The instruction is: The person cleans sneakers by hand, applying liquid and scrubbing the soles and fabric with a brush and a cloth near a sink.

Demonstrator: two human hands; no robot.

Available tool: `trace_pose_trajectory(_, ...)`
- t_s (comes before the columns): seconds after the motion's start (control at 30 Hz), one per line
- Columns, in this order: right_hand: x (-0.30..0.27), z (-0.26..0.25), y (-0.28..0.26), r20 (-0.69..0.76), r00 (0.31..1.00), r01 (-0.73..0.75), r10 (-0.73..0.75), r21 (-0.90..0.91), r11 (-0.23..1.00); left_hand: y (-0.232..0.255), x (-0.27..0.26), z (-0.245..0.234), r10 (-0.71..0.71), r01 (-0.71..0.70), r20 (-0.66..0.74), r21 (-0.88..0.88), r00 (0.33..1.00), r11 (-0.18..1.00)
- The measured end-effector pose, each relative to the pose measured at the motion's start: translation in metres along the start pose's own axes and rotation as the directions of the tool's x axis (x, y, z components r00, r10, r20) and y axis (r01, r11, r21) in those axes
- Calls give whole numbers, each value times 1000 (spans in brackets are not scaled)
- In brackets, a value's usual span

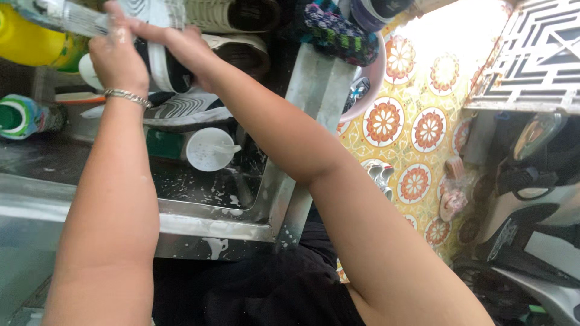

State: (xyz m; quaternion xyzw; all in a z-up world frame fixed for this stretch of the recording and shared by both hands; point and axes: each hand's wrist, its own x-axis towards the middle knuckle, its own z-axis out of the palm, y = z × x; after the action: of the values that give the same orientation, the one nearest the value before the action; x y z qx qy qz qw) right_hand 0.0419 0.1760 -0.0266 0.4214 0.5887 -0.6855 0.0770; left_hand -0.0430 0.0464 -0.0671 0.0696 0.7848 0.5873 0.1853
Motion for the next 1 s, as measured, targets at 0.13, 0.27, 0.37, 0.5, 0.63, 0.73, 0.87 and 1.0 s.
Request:
trace_pose_trajectory(0.13,-11,-1,-5,-100,983,159,-157,11,987,-3,-5,-8,-8,112,218,-469,976,876)
trace_pose_trajectory(0.27,-20,5,-12,-228,956,165,-184,-101,981,-21,6,-10,-128,239,232,-554,964,798)
trace_pose_trajectory(0.37,-31,14,-17,-267,951,113,-158,-176,978,-41,26,10,-142,106,-28,-529,989,842)
trace_pose_trajectory(0.5,-44,15,-26,-188,956,207,-227,-121,971,-39,24,11,-394,335,30,-587,919,737)
trace_pose_trajectory(0.63,-43,17,-29,-181,960,233,-213,92,968,-15,16,0,-200,269,180,-638,963,721)
trace_pose_trajectory(0.73,-28,10,-24,-94,983,181,-159,332,926,2,9,-10,51,85,317,-399,947,913)
trace_pose_trajectory(0.87,-7,-3,-20,-15,1000,29,-25,558,829,29,5,-17,12,3,405,-37,914,999)
trace_pose_trajectory(1.0,-4,-11,-23,167,985,-79,-36,628,774,54,-4,-23,239,-140,470,-237,850,961)
